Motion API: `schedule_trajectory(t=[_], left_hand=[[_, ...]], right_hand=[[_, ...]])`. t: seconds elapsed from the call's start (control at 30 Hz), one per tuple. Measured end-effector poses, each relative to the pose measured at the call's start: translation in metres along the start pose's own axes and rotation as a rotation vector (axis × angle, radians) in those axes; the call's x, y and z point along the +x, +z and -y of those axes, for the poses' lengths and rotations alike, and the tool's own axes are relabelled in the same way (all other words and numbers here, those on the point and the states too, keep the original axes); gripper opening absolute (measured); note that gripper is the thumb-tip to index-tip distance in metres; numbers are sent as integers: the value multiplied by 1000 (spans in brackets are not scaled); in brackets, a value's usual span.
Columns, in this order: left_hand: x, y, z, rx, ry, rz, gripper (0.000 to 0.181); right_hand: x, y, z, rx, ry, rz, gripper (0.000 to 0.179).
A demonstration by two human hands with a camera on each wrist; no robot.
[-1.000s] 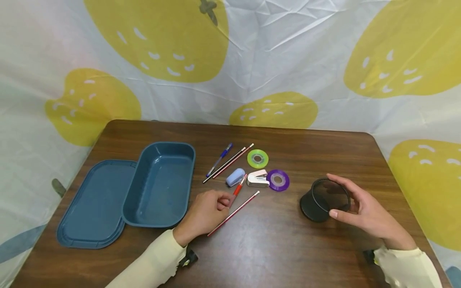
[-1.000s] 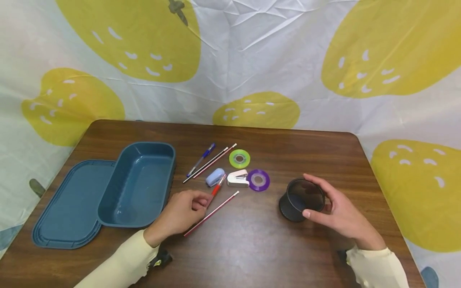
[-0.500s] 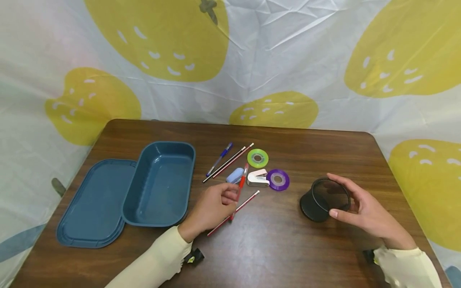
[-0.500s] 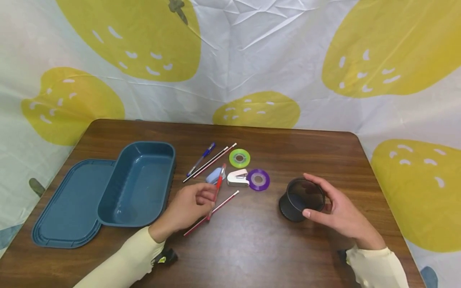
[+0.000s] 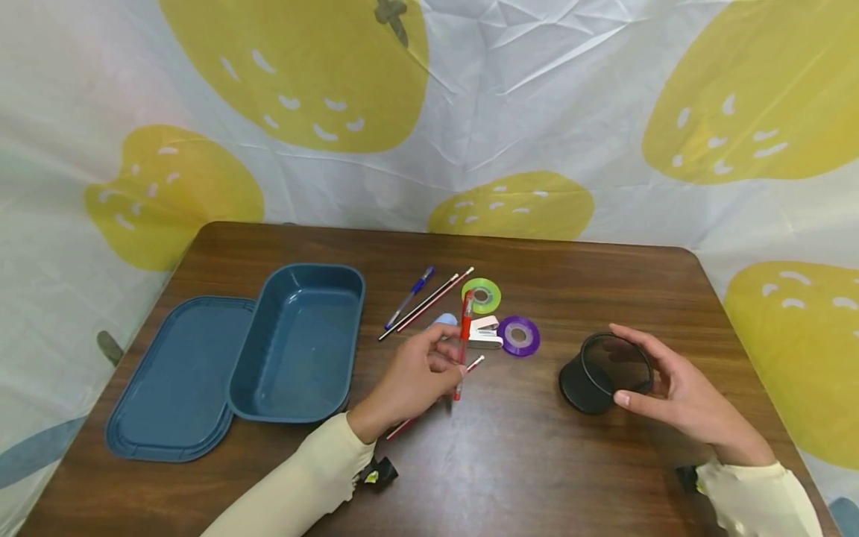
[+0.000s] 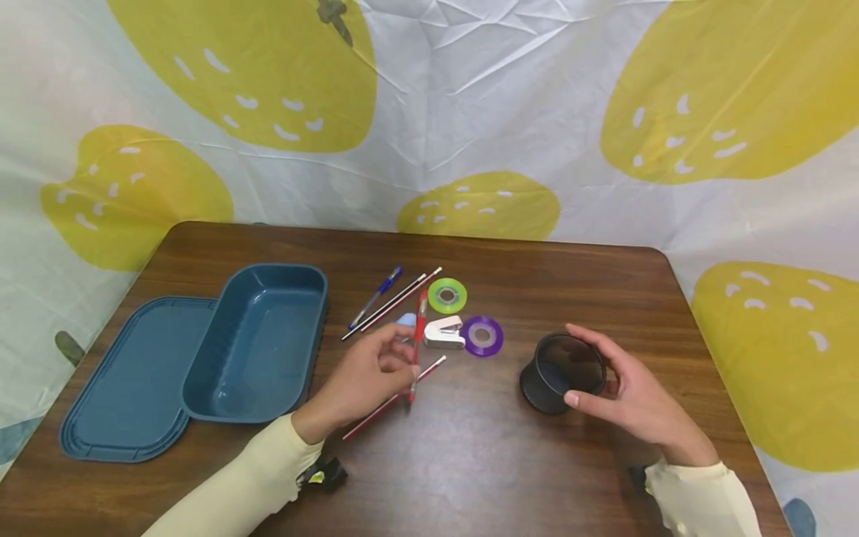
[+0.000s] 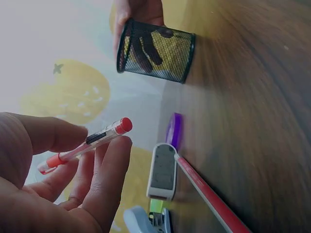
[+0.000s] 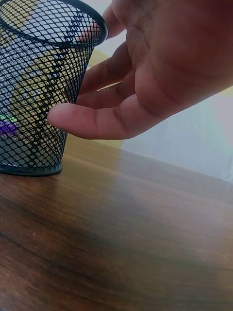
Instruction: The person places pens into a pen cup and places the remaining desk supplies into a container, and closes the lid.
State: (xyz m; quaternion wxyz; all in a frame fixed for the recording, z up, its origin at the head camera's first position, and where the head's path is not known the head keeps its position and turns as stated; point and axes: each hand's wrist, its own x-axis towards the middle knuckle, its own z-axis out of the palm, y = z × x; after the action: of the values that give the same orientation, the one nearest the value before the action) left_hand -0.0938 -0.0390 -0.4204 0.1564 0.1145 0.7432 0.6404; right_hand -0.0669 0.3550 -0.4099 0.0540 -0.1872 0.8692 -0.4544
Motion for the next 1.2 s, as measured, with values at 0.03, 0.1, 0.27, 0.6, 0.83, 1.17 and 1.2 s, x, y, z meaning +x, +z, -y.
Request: schedule_trajectory(t=[0.03,0.1,0.27,0.6,0.83,1.17,1.2], left_hand=[[1,1,-1,-12,6,0,46],[3,3,-4,-38,10,0,44],[8,8,-13,-98,25,4,38],[23,24,-25,-211,48,20,34],[34,37,-33,-273,54,27,28],[44,63,-51,-307,117,58,26],[45,65,-52,-308,124,59,27]], right_hand=[[0,0,0,0,-1,0,88],[0,0,0,2,-3,0,88],[0,0,1,-4,5,-2,88],[-1,1,1,20,22,-4,89],[0,0,0,27,17,5,89],[3,0,4,-23,17,9,89],[3,0,4,-18,17,7,89]])
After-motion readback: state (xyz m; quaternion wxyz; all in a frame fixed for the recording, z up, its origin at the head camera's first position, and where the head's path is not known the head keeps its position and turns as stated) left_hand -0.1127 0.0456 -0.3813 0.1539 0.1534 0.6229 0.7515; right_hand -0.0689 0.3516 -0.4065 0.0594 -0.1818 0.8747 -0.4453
